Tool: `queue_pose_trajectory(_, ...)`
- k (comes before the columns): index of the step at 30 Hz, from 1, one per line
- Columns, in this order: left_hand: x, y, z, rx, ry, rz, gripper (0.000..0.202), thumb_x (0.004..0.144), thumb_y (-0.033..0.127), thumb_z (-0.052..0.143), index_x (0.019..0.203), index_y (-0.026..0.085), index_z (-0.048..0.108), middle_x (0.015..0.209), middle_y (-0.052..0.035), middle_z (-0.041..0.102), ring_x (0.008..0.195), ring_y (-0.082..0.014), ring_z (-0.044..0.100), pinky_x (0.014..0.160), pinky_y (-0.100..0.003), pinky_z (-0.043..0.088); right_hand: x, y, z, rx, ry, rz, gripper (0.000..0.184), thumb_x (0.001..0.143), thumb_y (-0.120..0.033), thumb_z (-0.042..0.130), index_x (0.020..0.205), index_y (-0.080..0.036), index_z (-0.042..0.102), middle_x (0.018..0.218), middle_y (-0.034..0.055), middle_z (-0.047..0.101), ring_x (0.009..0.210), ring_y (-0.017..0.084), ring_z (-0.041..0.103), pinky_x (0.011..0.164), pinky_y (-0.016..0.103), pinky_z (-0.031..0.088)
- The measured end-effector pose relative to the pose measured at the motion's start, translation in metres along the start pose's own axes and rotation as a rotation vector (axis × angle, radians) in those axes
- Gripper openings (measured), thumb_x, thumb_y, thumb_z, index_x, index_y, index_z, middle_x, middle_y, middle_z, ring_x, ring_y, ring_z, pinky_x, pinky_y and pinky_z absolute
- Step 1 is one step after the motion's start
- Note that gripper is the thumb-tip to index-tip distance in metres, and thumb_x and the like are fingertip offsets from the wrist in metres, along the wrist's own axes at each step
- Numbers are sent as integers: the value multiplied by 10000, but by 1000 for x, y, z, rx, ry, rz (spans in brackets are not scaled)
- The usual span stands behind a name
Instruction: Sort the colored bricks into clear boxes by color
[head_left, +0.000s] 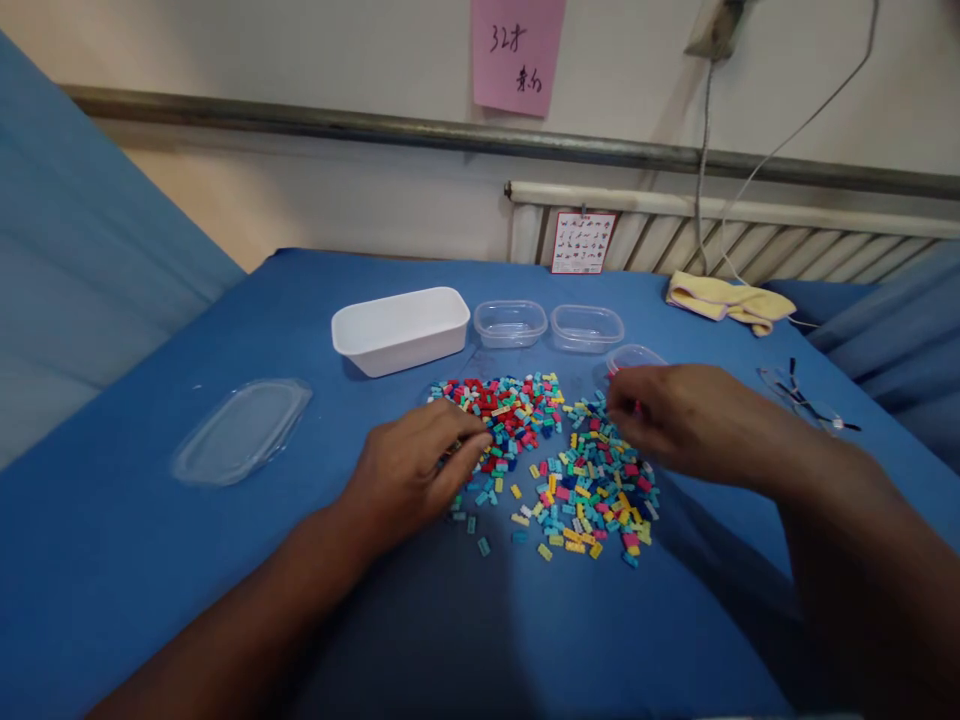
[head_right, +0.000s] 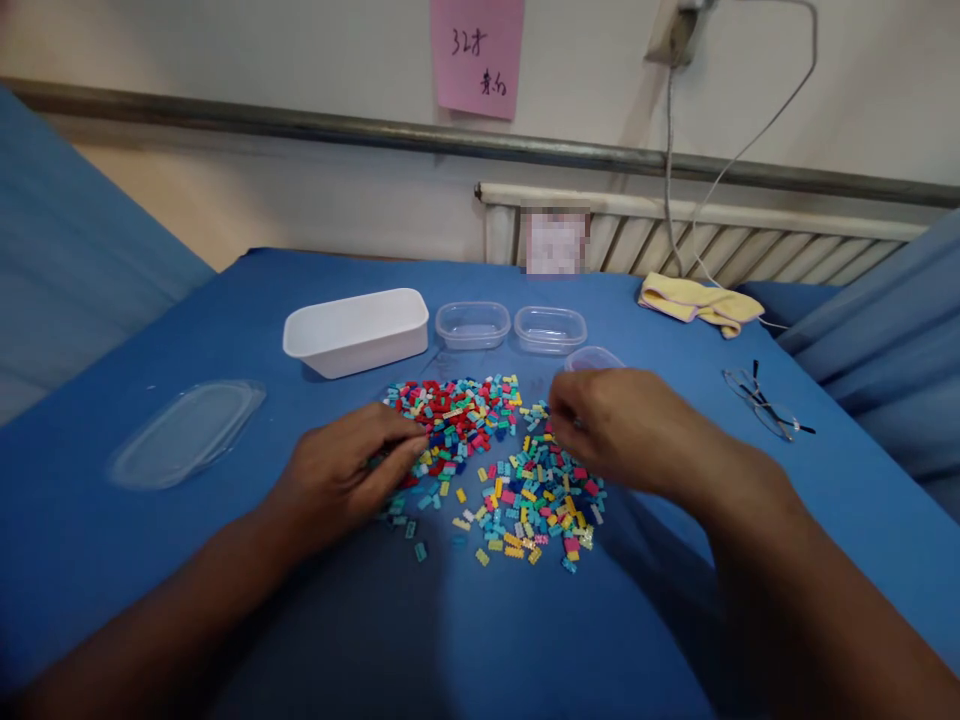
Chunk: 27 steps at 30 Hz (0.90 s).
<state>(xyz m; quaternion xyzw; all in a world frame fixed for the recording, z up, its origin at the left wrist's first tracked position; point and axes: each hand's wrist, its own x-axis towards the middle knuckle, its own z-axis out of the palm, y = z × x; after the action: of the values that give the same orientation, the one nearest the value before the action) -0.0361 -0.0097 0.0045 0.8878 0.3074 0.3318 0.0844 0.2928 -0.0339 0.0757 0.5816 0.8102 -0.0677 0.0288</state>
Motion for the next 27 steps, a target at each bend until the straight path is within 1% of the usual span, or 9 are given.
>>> queue_pose_trajectory(2,1,-4,-2,-4,27,-54,108,1067,266,659,1094,200,741,924,-17,739,845,-152,703,778,-275,514,1,-17,13,131,-53,-151,179,1013,-291,574,1002,-240,745,921,23,787,765,174,679,637,302,338)
queue_pose_trajectory(4,0,-6,-2,-12,28,-82,120,1072,270,649,1097,203,746,918,-15,732,840,-148,697,778,-273,510,7,-30,28,175,-57,-211,194,1038,-258,565,1043,-232,758,997,41,797,853,183,706,683,294,371)
queue_pose_trajectory(7,0,-6,-1,-19,0,-93,147,1084,282,624,1075,199,745,913,-21,730,836,-151,691,770,-273,508,21,-48,46,172,-17,-175,227,1079,-264,540,1102,-226,763,1050,70,790,945,205,712,747,294,405)
queue_pose_trajectory(9,-1,-5,0,-18,-10,-89,159,1087,291,618,1071,194,743,913,-27,735,834,-154,693,763,-271,509,29,-57,52,155,-6,-138,214,1082,-283,550,1108,-230,756,1060,72,779,979,218,707,753,301,410)
queue_pose_trajectory(13,-1,-5,1,-2,-21,-89,170,1087,299,617,1064,192,747,904,-32,738,821,-156,689,755,-270,510,37,-65,56,111,-14,-102,150,1059,-303,595,1075,-229,725,1066,69,758,1000,231,700,717,314,390)
queue_pose_trajectory(16,-1,-5,2,5,-36,-90,173,1086,295,619,1056,187,750,922,-42,744,829,-161,691,756,-273,511,35,-63,57,111,-33,-94,129,1052,-279,597,1084,-240,716,1060,60,748,1021,229,689,740,308,387)
queue_pose_trajectory(20,-3,-6,2,6,-38,-81,170,1083,298,628,1045,181,747,917,-41,745,823,-160,691,750,-274,509,29,-59,58,114,-57,-72,163,1070,-280,560,1049,-245,718,1022,54,729,968,217,677,739,309,370)
queue_pose_trajectory(25,-4,-6,5,6,-49,-78,166,1086,298,625,1070,189,749,946,-40,758,854,-164,704,791,-284,525,30,-62,57,132,-51,-70,167,1048,-278,592,1168,-240,703,1092,63,737,979,226,685,734,315,365)
queue_pose_trajectory(27,-3,-6,5,2,-55,-74,166,1086,299,625,1073,192,752,939,-41,757,863,-169,707,801,-288,533,31,-63,55,113,-63,-73,155,1040,-269,597,1149,-230,700,1087,73,738,981,233,687,736,314,367)
